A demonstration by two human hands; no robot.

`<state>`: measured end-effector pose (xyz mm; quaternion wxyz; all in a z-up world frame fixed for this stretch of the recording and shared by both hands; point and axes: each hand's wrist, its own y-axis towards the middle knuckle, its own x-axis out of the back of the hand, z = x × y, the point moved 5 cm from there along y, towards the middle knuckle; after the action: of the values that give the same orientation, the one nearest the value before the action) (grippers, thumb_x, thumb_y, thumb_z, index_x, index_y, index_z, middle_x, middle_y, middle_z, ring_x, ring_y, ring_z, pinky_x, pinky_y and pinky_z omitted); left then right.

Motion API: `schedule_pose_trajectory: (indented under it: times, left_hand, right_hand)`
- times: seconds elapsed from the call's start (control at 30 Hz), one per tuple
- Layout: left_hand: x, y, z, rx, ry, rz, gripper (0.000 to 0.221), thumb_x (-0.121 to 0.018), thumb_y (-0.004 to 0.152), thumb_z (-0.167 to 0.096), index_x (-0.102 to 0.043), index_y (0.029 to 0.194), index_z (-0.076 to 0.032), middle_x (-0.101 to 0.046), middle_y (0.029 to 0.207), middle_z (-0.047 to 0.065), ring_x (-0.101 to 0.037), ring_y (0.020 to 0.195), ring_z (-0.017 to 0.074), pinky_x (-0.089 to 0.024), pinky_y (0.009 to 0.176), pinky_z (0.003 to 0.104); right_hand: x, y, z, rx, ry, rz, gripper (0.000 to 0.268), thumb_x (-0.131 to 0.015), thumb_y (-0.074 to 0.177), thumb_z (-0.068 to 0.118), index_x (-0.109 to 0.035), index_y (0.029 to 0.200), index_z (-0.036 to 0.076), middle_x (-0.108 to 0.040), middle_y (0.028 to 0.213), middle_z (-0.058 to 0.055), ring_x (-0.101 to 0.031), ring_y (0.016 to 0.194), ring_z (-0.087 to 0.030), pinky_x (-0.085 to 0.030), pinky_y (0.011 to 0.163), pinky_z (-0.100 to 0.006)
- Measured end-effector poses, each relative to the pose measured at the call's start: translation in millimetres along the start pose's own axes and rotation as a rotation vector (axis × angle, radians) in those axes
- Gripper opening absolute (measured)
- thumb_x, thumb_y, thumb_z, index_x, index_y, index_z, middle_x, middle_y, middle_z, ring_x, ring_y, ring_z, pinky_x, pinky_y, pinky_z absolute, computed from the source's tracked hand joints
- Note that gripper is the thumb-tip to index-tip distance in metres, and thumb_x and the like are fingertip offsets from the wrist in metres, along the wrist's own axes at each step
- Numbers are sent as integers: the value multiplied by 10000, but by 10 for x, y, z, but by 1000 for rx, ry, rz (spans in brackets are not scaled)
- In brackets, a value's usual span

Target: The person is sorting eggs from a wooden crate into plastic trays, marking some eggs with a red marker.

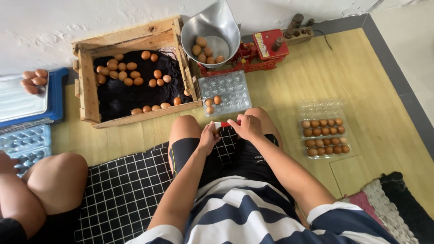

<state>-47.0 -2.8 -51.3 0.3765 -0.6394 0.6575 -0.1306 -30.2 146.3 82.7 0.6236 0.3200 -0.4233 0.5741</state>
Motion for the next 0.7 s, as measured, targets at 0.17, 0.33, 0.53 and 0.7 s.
schedule_pose_trajectory:
  times: [0.17,0.33,0.53,0.7]
  left_hand:
    - [-58,-113,-66,36,-50,19,308,-438,869,-393,-501,981,-113,-469,721,66,-456,505,128,-504,514,255]
    - [-70,-67,5,42,-77,28,332,-418,875,-404,-464,974,-91,-504,741,89,-438,475,111,-496,465,233]
    - [-41,4,24,-2,26,45,330,-472,853,-425,-538,966,-121,-494,685,49,-476,506,115,-533,549,273]
    - [-136,-208,-176,27,-6,73,387,-393,875,-442,-562,1022,-127,-517,705,64,-460,521,110,-539,591,277]
  right_hand:
    - [-51,18,24,23,51,11,463,-526,708,559,-521,565,119,-587,554,-91,-611,639,-293,-458,569,-350]
    - [-36,-31,-50,-26,14,-16,450,-524,731,552,-510,585,127,-581,556,-98,-609,635,-291,-461,566,-363]
    - [-48,-46,-81,27,73,-106,418,-586,721,506,-511,572,123,-567,524,-80,-594,586,-289,-442,549,-342]
    - [-111,20,-98,86,30,-173,444,-577,703,548,-489,551,140,-544,493,-54,-588,576,-271,-433,576,-332]
